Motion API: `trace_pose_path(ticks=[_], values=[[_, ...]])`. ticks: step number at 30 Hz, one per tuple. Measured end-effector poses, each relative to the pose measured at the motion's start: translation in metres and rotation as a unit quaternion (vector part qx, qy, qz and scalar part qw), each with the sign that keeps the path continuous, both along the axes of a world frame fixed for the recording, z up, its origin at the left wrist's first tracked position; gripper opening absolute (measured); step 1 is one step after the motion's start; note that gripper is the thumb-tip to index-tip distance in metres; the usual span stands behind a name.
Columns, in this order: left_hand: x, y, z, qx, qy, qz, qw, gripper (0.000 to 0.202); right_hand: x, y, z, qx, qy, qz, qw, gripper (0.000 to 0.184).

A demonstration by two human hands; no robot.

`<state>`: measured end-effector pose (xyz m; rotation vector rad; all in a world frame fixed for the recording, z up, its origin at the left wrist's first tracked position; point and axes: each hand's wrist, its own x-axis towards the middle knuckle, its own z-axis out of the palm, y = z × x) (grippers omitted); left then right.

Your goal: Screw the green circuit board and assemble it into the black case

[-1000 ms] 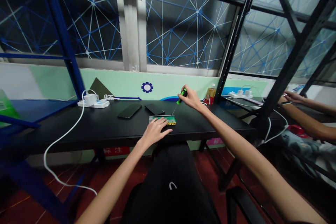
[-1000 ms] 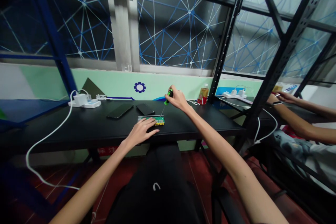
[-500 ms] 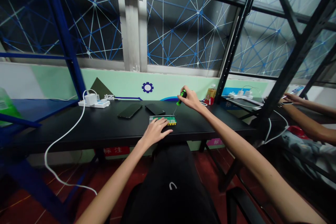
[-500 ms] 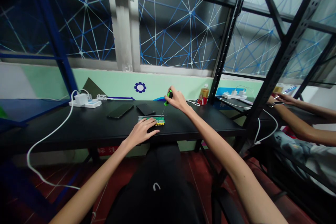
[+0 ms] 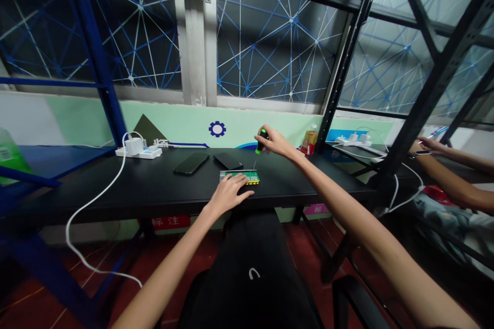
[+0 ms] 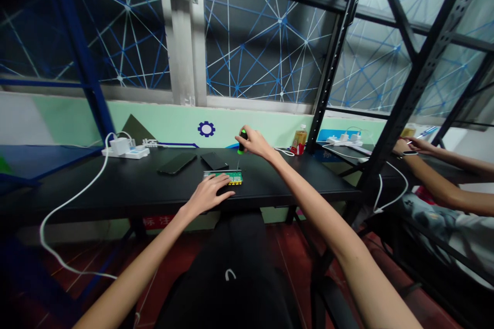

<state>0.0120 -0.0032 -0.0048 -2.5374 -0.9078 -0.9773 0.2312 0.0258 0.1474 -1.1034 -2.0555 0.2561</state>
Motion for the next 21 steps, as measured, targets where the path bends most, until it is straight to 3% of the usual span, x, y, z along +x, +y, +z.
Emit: trace_pose_path(ticks=[3, 6, 8, 14, 21], values=[[0.0, 0.0, 0.0, 0.0, -0.002, 0.0, 1.0, 0.042, -0.004, 0.001, -0.003, 0.059, -0.02, -0.041, 0.997, 0.026], [-0.001, 0.001, -0.002, 0.006, -0.001, -0.001, 1.0, 0.042, -0.009, -0.002, -0.005, 0.127, -0.072, -0.123, 0.982, 0.034], [-0.001, 0.002, -0.003, 0.009, 0.001, 0.0, 1.0, 0.043, -0.012, -0.005, -0.005, 0.138, -0.107, -0.158, 0.972, 0.034], [-0.001, 0.004, -0.005, 0.01, 0.007, 0.007, 1.0, 0.043, -0.022, -0.003, -0.001, 0.136, -0.126, -0.148, 0.971, 0.021], [-0.001, 0.001, -0.002, -0.007, 0.01, 0.008, 1.0, 0.043, -0.029, 0.008, -0.007, 0.201, -0.155, -0.19, 0.948, 0.033]])
